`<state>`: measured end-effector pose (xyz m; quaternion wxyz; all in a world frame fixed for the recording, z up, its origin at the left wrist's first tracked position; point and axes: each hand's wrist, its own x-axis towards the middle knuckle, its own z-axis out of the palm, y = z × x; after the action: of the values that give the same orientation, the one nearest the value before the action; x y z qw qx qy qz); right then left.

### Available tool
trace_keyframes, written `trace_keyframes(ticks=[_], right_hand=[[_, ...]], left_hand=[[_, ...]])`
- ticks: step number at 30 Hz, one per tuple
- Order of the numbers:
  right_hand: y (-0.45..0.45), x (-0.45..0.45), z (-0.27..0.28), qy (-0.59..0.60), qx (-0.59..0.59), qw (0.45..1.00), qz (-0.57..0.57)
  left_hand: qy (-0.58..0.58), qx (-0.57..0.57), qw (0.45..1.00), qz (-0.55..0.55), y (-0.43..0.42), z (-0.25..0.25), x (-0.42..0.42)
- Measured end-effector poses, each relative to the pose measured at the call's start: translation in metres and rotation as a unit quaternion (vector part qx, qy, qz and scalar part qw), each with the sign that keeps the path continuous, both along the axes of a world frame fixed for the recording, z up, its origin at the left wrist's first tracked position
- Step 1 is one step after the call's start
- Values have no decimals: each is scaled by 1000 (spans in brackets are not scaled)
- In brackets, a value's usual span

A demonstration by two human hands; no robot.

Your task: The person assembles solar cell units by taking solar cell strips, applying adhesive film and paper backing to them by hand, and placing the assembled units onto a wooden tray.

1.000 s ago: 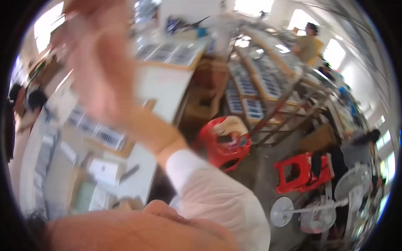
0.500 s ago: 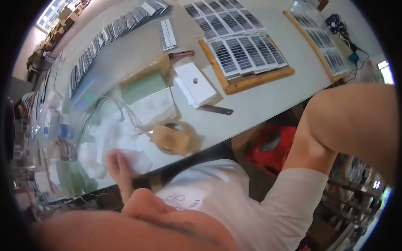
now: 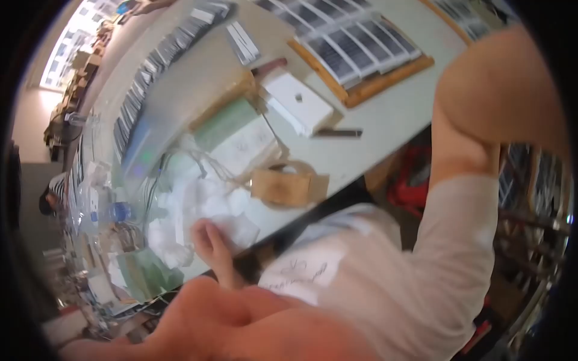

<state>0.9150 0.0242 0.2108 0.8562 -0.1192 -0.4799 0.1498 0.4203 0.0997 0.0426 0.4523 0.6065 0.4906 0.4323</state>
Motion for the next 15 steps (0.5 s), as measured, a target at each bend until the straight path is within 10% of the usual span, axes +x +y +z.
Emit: trace_keyframes(ticks=[10, 11, 13, 15], right_hand=[[39, -13, 75, -187, -34, 977, -95], [77, -56, 49, -354, -71, 857, -367], [90, -121, 6, -396, -355, 829, -175], [128, -136, -65, -591, -168, 754, -232]], left_hand=[[2, 17, 1000, -19, -1, 14, 3], [4, 25, 1000, -18, 0, 10, 3], [-8, 10, 1000, -17, 1, 6, 3], [-9, 7, 1000, -27, 1, 4, 2]])
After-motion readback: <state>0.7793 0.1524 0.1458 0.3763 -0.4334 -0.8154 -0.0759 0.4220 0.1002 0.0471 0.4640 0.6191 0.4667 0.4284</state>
